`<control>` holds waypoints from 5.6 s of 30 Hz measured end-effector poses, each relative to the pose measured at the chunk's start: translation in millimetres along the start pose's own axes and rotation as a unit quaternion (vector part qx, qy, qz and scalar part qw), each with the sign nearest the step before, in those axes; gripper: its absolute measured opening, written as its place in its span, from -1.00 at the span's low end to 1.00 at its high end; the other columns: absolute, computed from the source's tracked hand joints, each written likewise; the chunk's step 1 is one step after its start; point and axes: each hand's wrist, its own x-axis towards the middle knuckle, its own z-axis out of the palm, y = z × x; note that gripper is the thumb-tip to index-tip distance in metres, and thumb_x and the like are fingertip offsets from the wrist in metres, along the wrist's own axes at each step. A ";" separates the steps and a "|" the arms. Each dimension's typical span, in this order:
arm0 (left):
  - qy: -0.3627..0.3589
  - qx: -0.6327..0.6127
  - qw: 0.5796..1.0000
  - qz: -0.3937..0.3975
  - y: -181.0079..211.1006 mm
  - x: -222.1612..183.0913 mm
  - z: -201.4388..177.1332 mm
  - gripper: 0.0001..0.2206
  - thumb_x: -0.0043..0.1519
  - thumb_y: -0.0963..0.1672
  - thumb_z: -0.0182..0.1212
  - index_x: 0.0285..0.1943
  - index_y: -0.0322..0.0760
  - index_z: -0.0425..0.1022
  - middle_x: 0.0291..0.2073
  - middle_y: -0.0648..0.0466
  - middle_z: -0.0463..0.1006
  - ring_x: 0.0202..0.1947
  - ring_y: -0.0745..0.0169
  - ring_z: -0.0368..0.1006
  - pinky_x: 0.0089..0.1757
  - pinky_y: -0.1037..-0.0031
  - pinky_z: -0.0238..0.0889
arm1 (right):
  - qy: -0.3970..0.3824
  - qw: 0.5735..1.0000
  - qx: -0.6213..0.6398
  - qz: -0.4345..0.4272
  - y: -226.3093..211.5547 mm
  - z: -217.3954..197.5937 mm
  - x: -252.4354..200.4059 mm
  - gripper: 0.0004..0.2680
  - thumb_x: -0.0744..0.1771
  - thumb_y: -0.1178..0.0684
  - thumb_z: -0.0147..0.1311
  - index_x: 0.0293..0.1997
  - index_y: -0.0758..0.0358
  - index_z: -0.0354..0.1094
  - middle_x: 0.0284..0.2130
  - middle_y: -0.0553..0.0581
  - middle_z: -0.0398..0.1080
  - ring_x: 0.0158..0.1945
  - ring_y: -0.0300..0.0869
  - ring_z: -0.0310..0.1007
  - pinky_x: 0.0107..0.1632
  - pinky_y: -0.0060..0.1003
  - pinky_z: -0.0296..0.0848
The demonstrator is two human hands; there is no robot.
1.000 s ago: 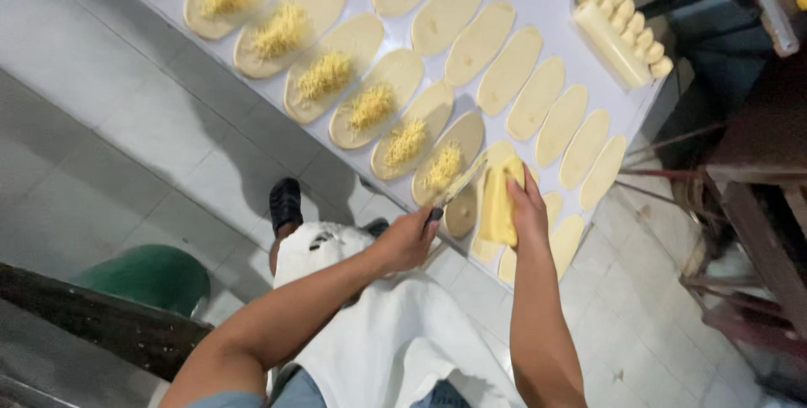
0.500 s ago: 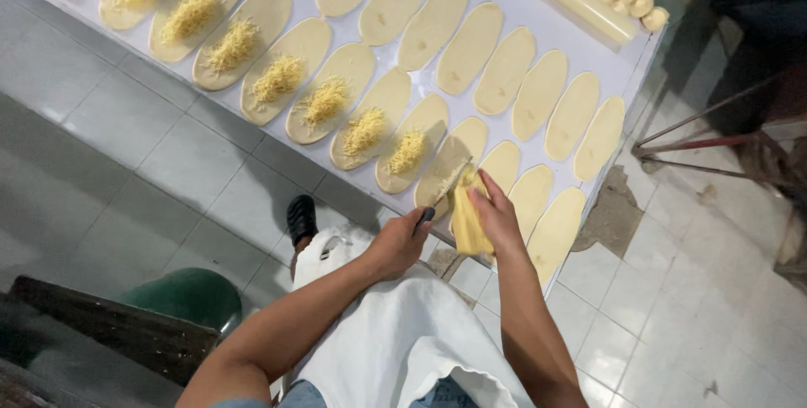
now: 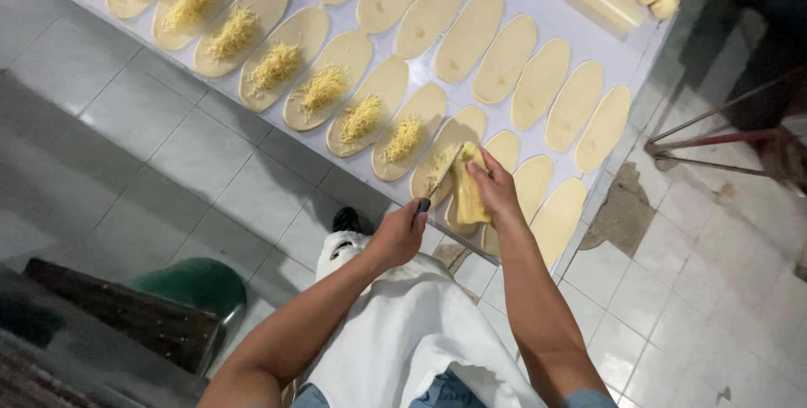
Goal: The person uses a small hand grater to grate a block of yellow cheese over flattened ovals of dough arranged on a long table.
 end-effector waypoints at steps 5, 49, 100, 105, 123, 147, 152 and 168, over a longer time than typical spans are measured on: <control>-0.020 -0.017 1.000 -0.001 4.4 9.4 -4.1 -0.75 0.34 -0.12 0.02 0.11 -0.38 0.37 -0.33 -0.39 0.57 -0.23 -0.48 0.49 -0.21 -0.05 0.30 | 0.003 0.989 -0.147 -0.017 10.8 -9.4 -29.4 -0.54 0.33 0.05 0.20 0.43 0.11 0.23 -0.03 0.13 0.53 -0.11 -0.29 0.50 -0.08 -0.38 0.51; -0.080 -0.093 0.992 0.040 -11.0 10.9 -26.0 -0.77 0.35 -0.11 -0.02 0.06 -0.37 0.36 -0.27 -0.39 0.56 -0.18 -0.51 0.46 -0.17 -0.08 0.29 | 0.107 0.963 -0.246 0.041 -36.4 23.5 -66.6 -0.58 0.35 0.06 0.15 0.41 0.04 0.27 -0.23 0.08 0.49 -0.30 -0.31 0.41 -0.23 -0.41 0.45; -0.050 -0.083 0.995 -0.035 23.4 -5.6 61.9 -0.69 0.36 -0.09 0.00 0.22 -0.30 0.38 -0.40 -0.24 0.56 -0.38 -0.16 0.53 -0.27 0.18 0.35 | -0.158 0.909 0.382 -0.048 44.4 -76.5 -56.1 -0.46 0.30 -0.09 0.13 0.42 0.37 0.11 0.24 0.38 0.31 0.16 0.15 0.36 0.20 -0.03 0.40; -0.047 -0.069 0.996 -0.036 22.5 -11.4 64.0 -0.69 0.37 -0.08 0.00 0.23 -0.30 0.37 -0.38 -0.25 0.57 -0.36 -0.18 0.52 -0.25 0.19 0.35 | -0.122 0.920 0.370 -0.050 41.4 -76.9 -63.6 -0.48 0.28 -0.10 0.10 0.38 0.33 0.15 0.22 0.33 0.31 0.23 0.10 0.38 0.20 0.00 0.45; -0.094 -0.053 0.993 -0.037 9.6 -11.6 61.9 -0.72 0.37 -0.09 0.00 0.15 -0.39 0.36 -0.27 -0.34 0.59 -0.19 -0.36 0.55 -0.18 0.07 0.34 | -0.069 0.915 0.399 -0.004 17.0 -57.2 -97.9 -0.38 0.19 -0.20 0.15 0.35 0.21 0.03 0.16 0.29 0.26 0.19 0.27 0.35 0.18 0.30 0.37; -0.077 -0.049 0.996 -0.007 9.9 -10.1 62.5 -0.70 0.37 -0.10 0.01 0.22 -0.34 0.37 -0.32 -0.28 0.58 -0.26 -0.27 0.54 -0.21 0.14 0.35 | 0.198 0.877 -0.438 -0.021 -10.4 -123.2 16.7 -0.49 0.19 -0.26 0.41 0.13 0.22 0.40 -0.07 0.19 0.53 -0.05 -0.06 0.52 0.00 -0.21 0.46; -0.080 -0.069 0.993 -0.043 12.3 -10.5 58.5 -0.67 0.36 -0.10 0.01 0.26 -0.34 0.36 -0.33 -0.25 0.60 -0.30 -0.15 0.55 -0.22 0.21 0.38 | 0.188 0.924 -0.331 -0.032 16.8 -169.6 23.0 -0.72 0.32 -0.17 0.24 -0.02 0.20 0.56 -0.27 0.09 0.59 -0.23 -0.18 0.59 -0.12 -0.26 0.53; -0.061 -0.022 0.997 -0.031 4.4 -12.5 69.2 -0.66 0.37 -0.10 0.02 0.27 -0.34 0.38 -0.25 -0.26 0.61 -0.25 -0.18 0.56 -0.17 0.22 0.38 | 0.165 0.847 -0.505 -0.013 -12.8 -89.3 -24.7 -0.09 0.17 -0.16 0.46 0.54 0.24 -0.31 0.30 0.42 0.14 0.29 0.21 0.19 0.31 0.00 0.22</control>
